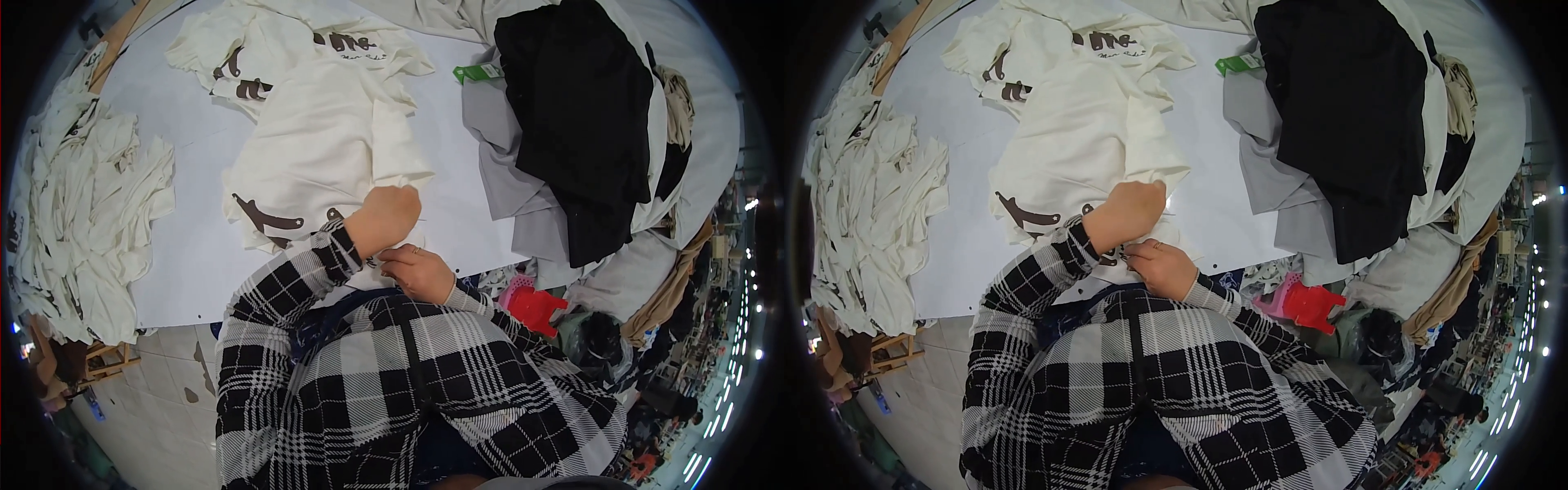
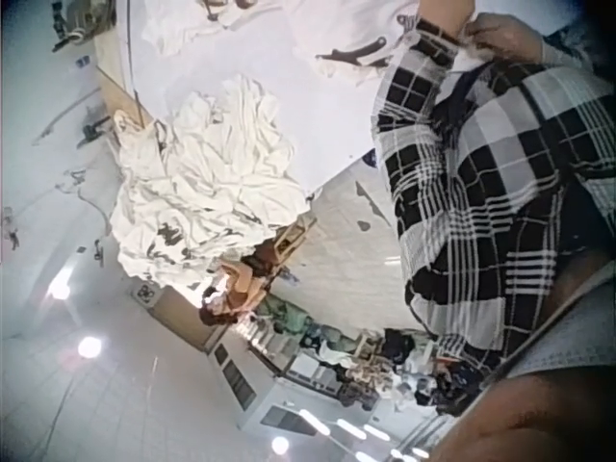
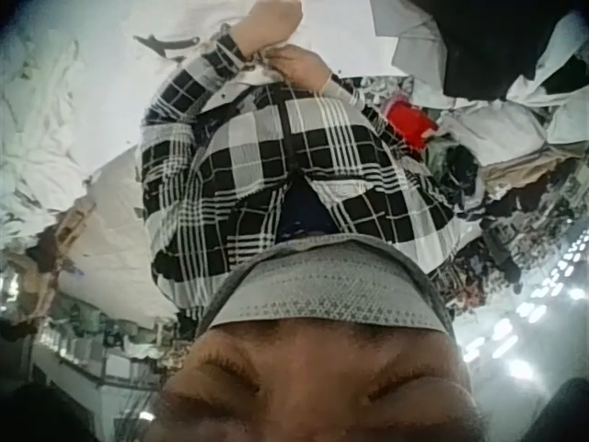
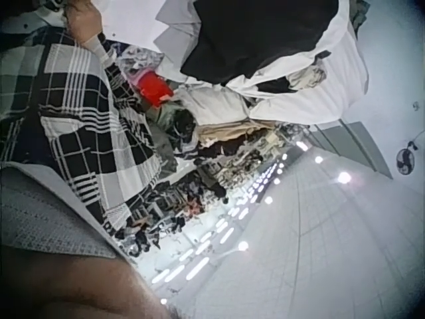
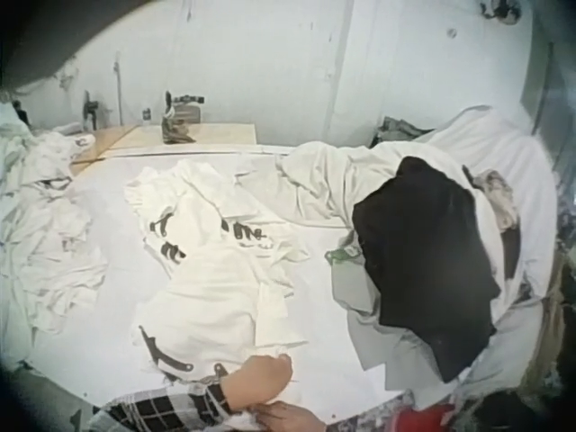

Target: Trimming loose threads from printed t-shirts using thread snips.

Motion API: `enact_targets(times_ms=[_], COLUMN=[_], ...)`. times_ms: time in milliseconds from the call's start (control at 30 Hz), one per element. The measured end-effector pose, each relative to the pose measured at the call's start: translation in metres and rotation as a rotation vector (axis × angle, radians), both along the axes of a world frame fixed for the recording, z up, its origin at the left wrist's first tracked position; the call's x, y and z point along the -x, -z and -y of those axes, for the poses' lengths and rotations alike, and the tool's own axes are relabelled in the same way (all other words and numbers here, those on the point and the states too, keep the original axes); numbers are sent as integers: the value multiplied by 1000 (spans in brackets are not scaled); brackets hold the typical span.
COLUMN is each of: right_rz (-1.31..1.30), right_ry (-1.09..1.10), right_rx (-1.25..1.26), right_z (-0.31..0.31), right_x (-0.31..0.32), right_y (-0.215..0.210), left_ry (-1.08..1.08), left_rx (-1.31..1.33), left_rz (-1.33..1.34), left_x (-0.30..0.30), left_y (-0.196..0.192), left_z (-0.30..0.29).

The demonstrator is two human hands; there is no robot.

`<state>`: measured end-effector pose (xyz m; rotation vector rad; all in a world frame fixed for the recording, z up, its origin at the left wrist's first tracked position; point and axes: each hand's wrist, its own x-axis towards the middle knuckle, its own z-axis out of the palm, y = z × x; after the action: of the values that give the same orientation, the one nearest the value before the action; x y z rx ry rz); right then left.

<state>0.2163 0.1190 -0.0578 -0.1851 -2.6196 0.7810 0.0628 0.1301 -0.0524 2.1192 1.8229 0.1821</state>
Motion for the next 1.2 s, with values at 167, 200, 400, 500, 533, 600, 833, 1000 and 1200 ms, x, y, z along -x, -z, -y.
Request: enact_targets(times_ms=[167,200,400,500,533,600,833,1000,1200], right_rz=[36,-47,-279,-212,-182,-167,0,-28,-51], right_ry=[127,283,482,542,544,537,399,263,316], right_rx=[87,227,918,1358,1349,1373,882,569,656], right_z=[-7,-8,-26,-24,-22,-19,-5,2,6], right_x=[-12,-14,1,14,16,19,24,31,39], right_y=[-7,-12,-15,15,18,22,30,20,3], left_ry=[-251,-462,-893,-1009,-1056,-1050,-900,-1108,-1117], left_rx=[-106,-21,-104,-25,-185,-428,-253,170,83], left_rz=[513,1038,2089,1863,1407,810,777,1463,1914], left_x=[26,32,53,62,61,63,57,58,43], left_y=[-5,-22,10,51,57,67,51,31,6], left_z=[-3,2,66,86,87,94,100,101,93])
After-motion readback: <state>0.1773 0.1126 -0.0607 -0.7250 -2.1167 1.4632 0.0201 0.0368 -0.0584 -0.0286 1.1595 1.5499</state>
